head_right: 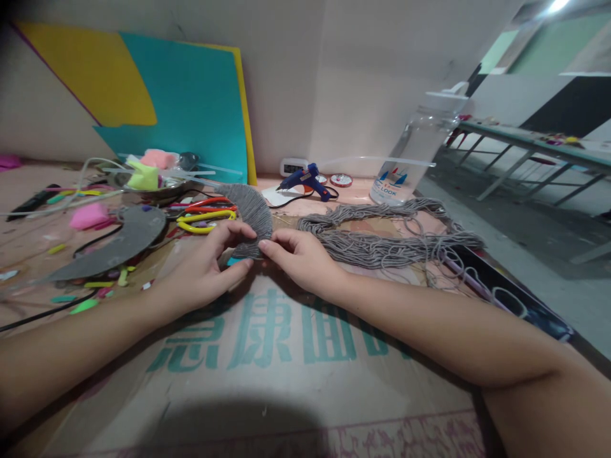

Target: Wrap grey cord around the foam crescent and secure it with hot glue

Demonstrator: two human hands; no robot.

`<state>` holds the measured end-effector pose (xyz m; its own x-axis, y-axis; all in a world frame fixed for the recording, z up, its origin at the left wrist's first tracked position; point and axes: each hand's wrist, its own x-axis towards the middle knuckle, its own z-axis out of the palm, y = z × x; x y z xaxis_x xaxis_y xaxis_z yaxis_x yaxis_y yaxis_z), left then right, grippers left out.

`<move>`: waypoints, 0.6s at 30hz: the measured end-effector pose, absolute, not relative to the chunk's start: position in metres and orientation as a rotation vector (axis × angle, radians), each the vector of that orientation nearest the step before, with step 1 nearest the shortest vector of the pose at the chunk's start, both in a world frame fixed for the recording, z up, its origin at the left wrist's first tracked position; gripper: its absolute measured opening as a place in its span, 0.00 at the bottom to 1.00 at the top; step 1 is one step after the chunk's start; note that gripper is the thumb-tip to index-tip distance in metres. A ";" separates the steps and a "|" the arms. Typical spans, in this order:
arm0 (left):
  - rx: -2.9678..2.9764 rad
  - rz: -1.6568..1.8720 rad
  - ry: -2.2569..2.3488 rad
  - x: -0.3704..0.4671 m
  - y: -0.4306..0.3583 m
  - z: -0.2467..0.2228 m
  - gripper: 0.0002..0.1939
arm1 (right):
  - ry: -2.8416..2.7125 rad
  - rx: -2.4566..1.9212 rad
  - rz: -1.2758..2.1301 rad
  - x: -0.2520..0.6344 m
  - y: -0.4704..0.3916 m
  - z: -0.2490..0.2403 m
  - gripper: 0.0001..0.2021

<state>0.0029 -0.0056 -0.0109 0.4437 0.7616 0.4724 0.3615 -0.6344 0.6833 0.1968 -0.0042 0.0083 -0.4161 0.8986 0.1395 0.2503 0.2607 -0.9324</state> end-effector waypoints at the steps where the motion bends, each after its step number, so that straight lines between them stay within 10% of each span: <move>1: 2.208 1.084 0.942 0.003 -0.005 -0.011 0.16 | -1.846 -1.059 1.154 0.197 -0.004 0.009 0.14; 18: 2.186 1.101 1.032 0.005 -0.009 -0.009 0.12 | -1.976 -1.148 1.078 0.196 -0.006 0.005 0.08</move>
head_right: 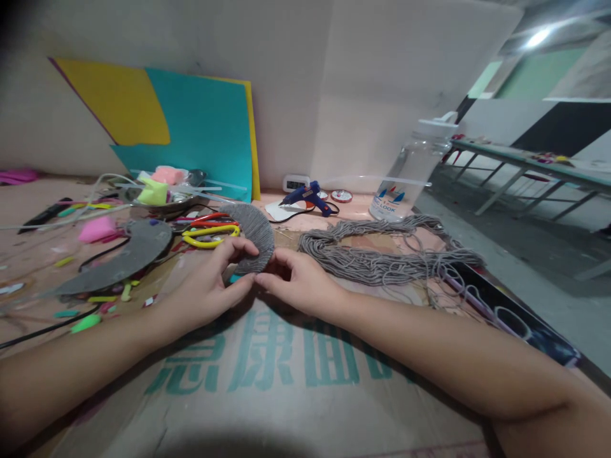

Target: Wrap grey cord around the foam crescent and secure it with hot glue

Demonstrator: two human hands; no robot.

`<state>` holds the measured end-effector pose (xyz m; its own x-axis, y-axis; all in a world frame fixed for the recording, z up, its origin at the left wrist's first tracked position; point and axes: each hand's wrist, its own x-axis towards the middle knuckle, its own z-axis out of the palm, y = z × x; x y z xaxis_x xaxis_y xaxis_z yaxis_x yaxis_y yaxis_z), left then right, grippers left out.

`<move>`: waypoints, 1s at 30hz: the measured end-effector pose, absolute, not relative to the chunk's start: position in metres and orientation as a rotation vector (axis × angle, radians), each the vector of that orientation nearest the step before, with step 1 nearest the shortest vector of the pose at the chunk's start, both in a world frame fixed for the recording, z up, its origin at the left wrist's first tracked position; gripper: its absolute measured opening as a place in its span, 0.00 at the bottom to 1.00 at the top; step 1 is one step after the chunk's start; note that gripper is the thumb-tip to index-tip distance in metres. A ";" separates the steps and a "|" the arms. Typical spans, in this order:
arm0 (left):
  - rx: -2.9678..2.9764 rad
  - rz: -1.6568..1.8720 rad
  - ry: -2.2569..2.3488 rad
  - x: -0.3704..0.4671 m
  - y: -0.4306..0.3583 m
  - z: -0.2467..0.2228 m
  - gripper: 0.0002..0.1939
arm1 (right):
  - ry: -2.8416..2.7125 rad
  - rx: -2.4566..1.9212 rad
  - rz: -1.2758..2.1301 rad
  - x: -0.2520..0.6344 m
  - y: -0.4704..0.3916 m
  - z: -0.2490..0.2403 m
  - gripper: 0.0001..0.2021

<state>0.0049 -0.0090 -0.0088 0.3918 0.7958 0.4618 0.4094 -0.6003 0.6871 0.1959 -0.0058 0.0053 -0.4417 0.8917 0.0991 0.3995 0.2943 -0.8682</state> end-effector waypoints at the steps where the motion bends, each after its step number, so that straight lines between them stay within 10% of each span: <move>1: 2.196 1.096 1.032 0.004 -0.009 -0.009 0.12 | -1.985 -1.169 1.050 0.196 -0.006 0.005 0.07; 30: 2.215 1.074 1.077 0.002 -0.008 -0.006 0.13 | -1.854 -1.075 1.208 0.199 -0.005 0.004 0.06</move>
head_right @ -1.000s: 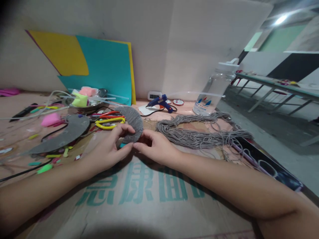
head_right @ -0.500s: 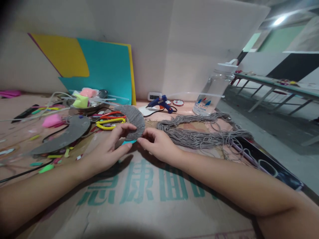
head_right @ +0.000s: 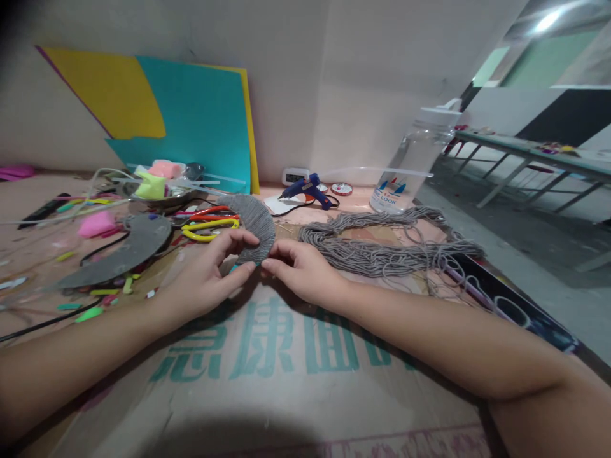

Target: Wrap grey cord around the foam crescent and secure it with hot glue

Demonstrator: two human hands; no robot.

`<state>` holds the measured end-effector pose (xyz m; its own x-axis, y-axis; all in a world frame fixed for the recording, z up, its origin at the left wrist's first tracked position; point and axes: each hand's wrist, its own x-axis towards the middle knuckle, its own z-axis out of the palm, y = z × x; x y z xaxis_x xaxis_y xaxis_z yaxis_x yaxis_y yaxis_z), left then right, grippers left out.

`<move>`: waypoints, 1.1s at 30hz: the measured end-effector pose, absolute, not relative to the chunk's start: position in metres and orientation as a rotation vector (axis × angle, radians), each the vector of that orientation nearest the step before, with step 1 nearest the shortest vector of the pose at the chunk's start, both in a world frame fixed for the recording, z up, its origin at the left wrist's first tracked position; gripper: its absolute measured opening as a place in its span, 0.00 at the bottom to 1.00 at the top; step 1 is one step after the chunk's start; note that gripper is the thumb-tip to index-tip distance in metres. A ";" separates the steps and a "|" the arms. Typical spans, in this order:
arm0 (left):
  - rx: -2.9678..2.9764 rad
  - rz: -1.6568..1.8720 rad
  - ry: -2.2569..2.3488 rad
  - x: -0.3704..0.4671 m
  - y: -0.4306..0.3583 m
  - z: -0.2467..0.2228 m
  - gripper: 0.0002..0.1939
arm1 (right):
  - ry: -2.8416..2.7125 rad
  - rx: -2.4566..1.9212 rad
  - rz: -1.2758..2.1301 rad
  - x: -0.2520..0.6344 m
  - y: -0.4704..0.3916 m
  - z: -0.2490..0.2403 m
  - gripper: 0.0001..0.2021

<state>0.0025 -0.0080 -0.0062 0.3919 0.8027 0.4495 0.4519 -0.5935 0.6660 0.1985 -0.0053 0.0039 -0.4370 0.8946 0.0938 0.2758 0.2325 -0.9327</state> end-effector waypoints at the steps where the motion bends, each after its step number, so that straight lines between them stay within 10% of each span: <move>1: 2.218 1.082 1.080 0.003 -0.008 -0.005 0.13 | -1.855 -1.066 1.223 0.199 -0.006 0.004 0.05; 33: 1.968 1.205 1.164 0.000 -0.006 -0.001 0.15 | -1.616 -1.075 1.296 0.201 -0.001 0.003 0.12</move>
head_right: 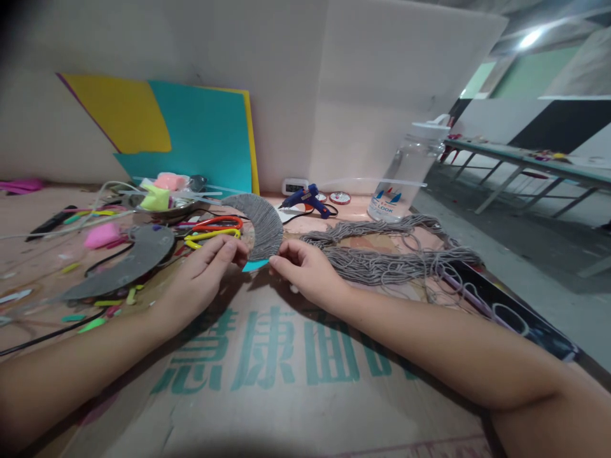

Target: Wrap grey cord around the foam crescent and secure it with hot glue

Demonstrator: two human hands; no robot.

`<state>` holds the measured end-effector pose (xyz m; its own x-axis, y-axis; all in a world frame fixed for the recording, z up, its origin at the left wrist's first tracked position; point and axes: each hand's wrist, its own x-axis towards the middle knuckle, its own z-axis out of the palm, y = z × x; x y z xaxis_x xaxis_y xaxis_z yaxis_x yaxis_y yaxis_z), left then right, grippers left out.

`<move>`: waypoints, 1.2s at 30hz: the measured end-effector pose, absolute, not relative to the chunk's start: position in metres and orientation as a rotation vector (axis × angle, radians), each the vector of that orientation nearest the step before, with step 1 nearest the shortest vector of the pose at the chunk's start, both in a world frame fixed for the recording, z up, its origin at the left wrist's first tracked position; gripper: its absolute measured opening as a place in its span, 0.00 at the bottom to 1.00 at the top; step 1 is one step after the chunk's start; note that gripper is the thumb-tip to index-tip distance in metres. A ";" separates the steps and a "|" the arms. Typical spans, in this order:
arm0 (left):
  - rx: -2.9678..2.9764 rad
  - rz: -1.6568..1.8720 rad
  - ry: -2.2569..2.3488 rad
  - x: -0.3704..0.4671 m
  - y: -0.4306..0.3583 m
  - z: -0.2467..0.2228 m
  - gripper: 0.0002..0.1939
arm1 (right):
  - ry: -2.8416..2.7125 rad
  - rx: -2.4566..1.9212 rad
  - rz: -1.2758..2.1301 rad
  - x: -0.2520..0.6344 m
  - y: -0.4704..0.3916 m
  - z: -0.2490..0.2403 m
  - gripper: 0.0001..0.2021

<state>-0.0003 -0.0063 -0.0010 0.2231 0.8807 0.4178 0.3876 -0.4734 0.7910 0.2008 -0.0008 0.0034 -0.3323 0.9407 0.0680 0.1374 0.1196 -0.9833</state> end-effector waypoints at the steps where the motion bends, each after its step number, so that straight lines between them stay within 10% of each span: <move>1: 2.005 1.196 1.170 0.000 -0.007 -0.001 0.14 | -1.618 -1.080 1.294 0.200 -0.001 0.004 0.12; 12: 2.501 1.265 1.023 -0.001 -0.004 -0.003 0.02 | -1.732 -1.174 1.255 0.197 -0.008 0.008 0.08; 36: 1.899 1.251 1.329 -0.002 0.004 -0.007 0.10 | -1.609 -1.099 1.266 0.199 0.001 0.006 0.10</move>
<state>-0.0024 0.0036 -0.0072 0.1000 0.9126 0.3964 0.4505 -0.3967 0.7998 0.1989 0.0007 0.0063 -0.3074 0.9489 0.0709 0.1543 0.1232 -0.9803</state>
